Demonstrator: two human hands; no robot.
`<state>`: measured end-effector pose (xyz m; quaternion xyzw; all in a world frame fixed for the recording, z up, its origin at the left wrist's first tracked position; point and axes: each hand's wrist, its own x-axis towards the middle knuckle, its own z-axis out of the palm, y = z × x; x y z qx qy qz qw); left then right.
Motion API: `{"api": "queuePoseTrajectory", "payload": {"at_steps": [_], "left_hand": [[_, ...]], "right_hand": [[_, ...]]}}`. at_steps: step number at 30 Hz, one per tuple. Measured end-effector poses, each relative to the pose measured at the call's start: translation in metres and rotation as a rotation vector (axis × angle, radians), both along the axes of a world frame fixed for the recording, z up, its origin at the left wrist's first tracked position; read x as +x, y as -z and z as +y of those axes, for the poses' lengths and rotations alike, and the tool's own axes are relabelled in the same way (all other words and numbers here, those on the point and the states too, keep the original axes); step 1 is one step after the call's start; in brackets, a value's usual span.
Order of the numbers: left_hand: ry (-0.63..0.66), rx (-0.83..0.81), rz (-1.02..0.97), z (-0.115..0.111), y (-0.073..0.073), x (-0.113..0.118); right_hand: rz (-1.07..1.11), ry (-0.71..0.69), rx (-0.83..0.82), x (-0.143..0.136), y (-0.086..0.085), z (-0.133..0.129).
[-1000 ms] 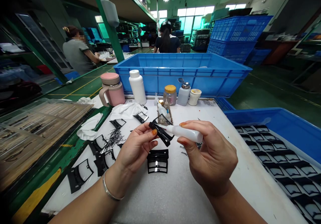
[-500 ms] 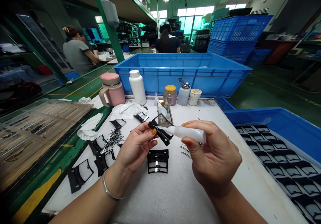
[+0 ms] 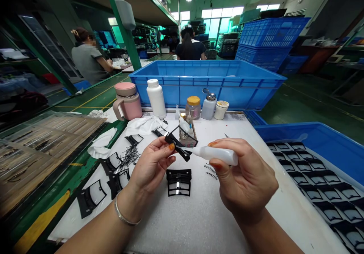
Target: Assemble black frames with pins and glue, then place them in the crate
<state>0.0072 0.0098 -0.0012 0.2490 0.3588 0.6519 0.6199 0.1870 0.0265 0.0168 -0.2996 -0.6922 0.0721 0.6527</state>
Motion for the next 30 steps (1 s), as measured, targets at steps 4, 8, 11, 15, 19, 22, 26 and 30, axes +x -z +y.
{"api": "queuePoseTrajectory", "payload": {"at_steps": [4,8,11,15,19,22,26,30], "left_hand": [[0.0,0.007,0.001,-0.0003,-0.0008,0.0002],[0.006,0.007,0.004,-0.0001,-0.0019,0.0003],[0.01,0.01,0.007,-0.0002,-0.002,0.0003],[0.006,0.007,0.007,-0.0004,-0.0017,0.0],[0.006,0.008,0.005,-0.0001,-0.0018,0.0002],[0.004,0.008,0.007,0.0002,-0.0018,0.0004],[0.002,0.003,0.003,0.0003,-0.0017,0.0005],[0.007,-0.001,0.002,0.0002,-0.0016,0.0005]], "right_hand": [[0.013,0.047,0.044,-0.0031,0.0013,0.0013],[-0.001,0.061,0.041,-0.0024,0.0011,0.0009],[0.006,0.043,0.054,-0.0019,0.0008,0.0006],[0.017,0.041,0.056,-0.0018,0.0011,0.0005],[0.018,0.029,0.049,-0.0013,0.0013,0.0008],[0.013,0.043,0.055,-0.0017,0.0009,0.0006],[0.013,0.069,0.06,-0.0025,0.0008,-0.0005],[0.006,0.064,0.052,-0.0029,0.0001,-0.0012]]}}
